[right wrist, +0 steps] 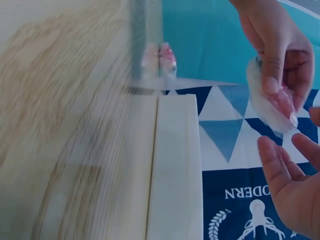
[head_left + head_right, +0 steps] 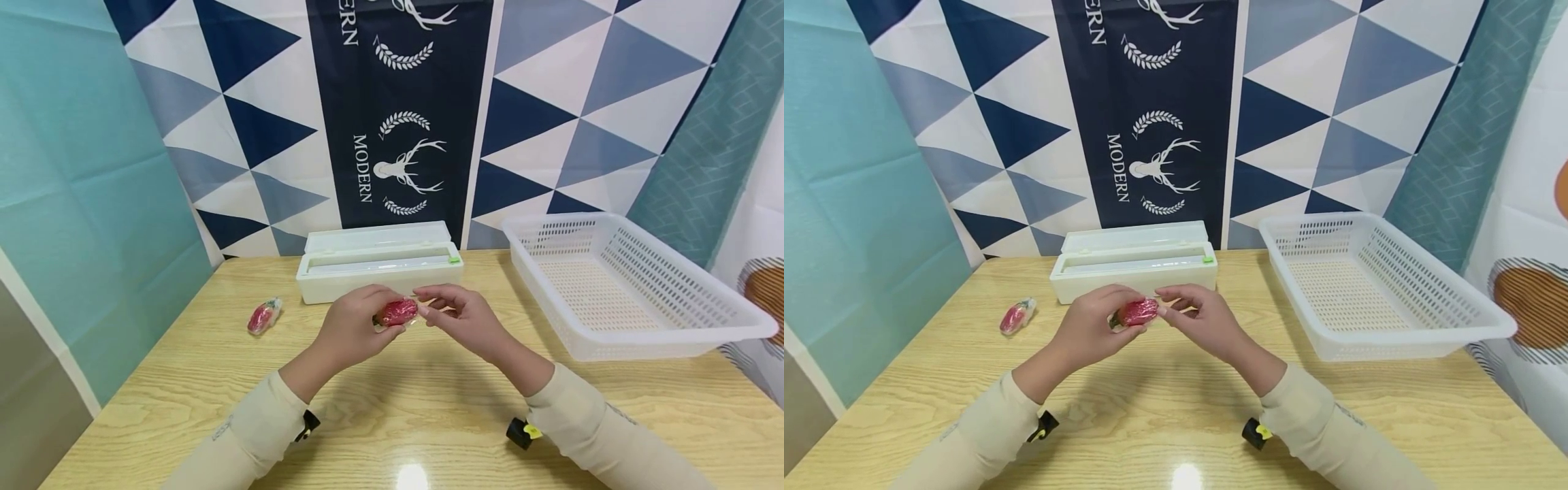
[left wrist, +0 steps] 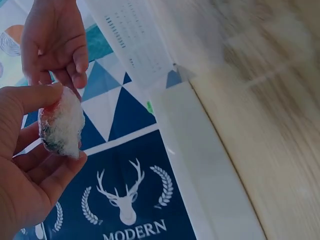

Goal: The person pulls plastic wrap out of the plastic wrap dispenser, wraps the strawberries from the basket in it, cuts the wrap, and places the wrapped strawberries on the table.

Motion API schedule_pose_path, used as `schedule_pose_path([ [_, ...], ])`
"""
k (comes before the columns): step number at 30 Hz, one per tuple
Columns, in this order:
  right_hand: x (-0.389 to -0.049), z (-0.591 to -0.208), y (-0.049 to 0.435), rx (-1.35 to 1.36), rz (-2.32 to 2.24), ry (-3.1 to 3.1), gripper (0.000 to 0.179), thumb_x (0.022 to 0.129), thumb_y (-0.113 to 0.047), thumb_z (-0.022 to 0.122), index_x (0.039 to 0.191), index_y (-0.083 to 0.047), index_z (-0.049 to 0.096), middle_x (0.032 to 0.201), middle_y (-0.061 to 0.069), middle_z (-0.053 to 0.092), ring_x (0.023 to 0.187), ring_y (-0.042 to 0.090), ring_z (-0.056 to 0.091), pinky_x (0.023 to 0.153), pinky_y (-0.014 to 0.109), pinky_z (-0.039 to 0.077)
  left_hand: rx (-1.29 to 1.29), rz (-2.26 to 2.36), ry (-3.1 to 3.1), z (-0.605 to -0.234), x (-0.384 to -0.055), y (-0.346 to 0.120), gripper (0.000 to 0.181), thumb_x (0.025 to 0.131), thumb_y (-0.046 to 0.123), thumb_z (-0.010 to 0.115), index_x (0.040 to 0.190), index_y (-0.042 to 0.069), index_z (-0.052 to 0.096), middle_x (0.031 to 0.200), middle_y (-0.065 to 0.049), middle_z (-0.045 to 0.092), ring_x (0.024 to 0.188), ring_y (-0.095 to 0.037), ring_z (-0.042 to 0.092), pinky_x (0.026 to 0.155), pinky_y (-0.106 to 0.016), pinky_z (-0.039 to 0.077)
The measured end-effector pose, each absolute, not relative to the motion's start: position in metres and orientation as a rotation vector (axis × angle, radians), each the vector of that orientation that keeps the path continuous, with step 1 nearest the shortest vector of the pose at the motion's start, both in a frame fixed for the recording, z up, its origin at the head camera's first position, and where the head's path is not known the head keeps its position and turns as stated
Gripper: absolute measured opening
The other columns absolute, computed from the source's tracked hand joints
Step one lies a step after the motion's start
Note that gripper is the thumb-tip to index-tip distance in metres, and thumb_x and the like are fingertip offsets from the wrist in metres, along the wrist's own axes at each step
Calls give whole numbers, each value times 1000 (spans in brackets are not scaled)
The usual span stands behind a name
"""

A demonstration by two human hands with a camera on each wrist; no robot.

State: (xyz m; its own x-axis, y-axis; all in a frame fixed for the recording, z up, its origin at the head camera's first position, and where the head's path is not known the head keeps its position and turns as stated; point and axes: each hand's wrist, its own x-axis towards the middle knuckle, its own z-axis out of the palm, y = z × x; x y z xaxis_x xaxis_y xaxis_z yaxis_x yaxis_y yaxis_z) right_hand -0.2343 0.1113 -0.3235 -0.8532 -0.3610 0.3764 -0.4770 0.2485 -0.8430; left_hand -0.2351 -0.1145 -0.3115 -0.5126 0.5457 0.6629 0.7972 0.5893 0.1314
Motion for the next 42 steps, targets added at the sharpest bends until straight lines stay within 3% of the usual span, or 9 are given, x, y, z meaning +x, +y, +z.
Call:
schedule_pose_path([
  [7, -233, -325, 120, 975, 1221, -2458, 45, 86, -17, 76, 128, -9, 62, 120, 7, 60, 102, 22, 62, 86, 35, 54, -914, -529, -2410, -319, -233, -135, 43, 71, 24, 89, 107, 11, 70, 98, 2, 68, 80, -9, 58, 67, -23, 52],
  [14, -230, -324, 131, 1112, 1040, -2494, 55, 85, -21, 77, 136, -12, 56, 130, 6, 52, 116, 25, 54, 94, 47, 49, -793, -501, -2524, -324, -230, -160, 46, 70, 28, 89, 107, 10, 71, 98, -1, 68, 81, -13, 61, 67, -28, 53],
  [22, -225, -325, 141, 1165, 779, -2599, 64, 85, -29, 77, 141, -13, 49, 145, 17, 40, 131, 36, 41, 100, 55, 41, -632, -493, -2693, -335, -235, -196, 46, 70, 25, 89, 109, 8, 70, 102, -6, 68, 83, -17, 61, 69, -31, 54],
  [30, -224, -332, 147, 1193, 558, -2619, 70, 84, -31, 78, 143, -14, 45, 147, 22, 36, 130, 42, 41, 98, 58, 41, -527, -523, -2820, -342, -238, -230, 45, 71, 21, 88, 109, 6, 69, 106, -9, 68, 93, -24, 63, 79, -41, 56],
  [42, -226, -336, 152, 1213, 487, -2594, 68, 85, -34, 76, 143, -13, 45, 146, 24, 37, 129, 44, 42, 99, 60, 40, -539, -333, -2956, -347, -257, -274, 38, 72, 21, 87, 101, 4, 70, 96, -9, 68, 85, -24, 61, 79, -44, 55],
])
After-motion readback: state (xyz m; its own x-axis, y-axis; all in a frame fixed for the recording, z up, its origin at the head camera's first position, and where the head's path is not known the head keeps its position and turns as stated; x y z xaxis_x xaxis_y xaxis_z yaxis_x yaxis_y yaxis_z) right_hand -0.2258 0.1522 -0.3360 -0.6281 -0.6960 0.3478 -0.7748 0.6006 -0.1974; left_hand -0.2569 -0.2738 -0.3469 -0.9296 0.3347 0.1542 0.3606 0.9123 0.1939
